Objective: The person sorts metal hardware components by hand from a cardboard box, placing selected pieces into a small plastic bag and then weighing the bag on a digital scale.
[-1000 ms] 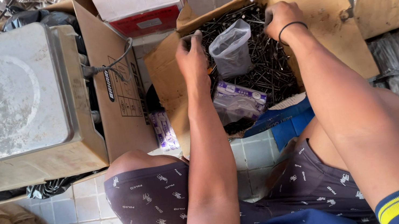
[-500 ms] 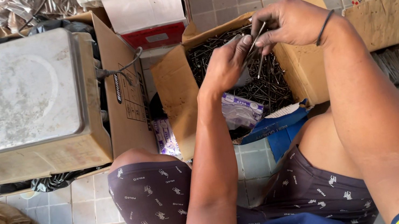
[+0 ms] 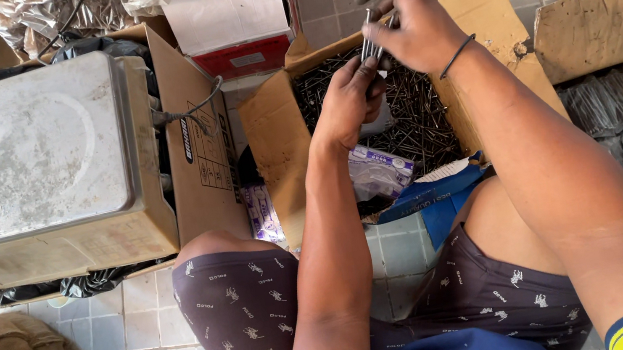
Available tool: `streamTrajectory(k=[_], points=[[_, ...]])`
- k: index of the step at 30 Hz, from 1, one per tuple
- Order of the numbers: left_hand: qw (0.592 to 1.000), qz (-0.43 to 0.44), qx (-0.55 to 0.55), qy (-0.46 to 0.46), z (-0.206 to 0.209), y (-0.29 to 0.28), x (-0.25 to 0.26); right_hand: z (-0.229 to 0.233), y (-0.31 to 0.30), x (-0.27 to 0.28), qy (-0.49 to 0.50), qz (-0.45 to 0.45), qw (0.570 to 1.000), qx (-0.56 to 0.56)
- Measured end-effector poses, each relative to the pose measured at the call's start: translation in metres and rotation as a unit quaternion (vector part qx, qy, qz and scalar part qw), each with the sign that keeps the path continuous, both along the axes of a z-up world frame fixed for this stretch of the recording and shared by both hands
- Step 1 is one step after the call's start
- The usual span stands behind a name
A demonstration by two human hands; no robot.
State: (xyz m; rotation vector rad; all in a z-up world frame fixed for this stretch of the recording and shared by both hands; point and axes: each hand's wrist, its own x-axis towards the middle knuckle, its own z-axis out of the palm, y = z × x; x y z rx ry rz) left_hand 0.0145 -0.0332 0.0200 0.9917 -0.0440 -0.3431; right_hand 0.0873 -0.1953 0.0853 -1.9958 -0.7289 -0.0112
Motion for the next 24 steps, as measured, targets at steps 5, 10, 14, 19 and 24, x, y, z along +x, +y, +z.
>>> streamTrajectory(k=[5,10,14,19,24], points=[[0.997,-0.028,-0.066,-0.001,-0.004,-0.003,-0.003,-0.008,0.004,-0.009,0.109,0.033,0.989,0.090],[0.992,-0.010,-0.105,0.071,-0.004,-0.006,-0.004,-0.020,0.017,-0.011,0.086,0.025,0.996,-0.007],[0.992,0.034,-0.087,0.089,0.000,0.003,-0.002,-0.022,0.023,-0.013,0.052,0.076,0.995,-0.042],[0.984,0.047,-0.121,0.124,0.013,0.010,0.002,-0.018,0.026,-0.012,0.055,0.012,0.998,0.021],[0.982,0.036,-0.139,0.122,0.007,0.016,0.000,-0.022,0.027,-0.016,0.039,0.053,0.995,-0.074]])
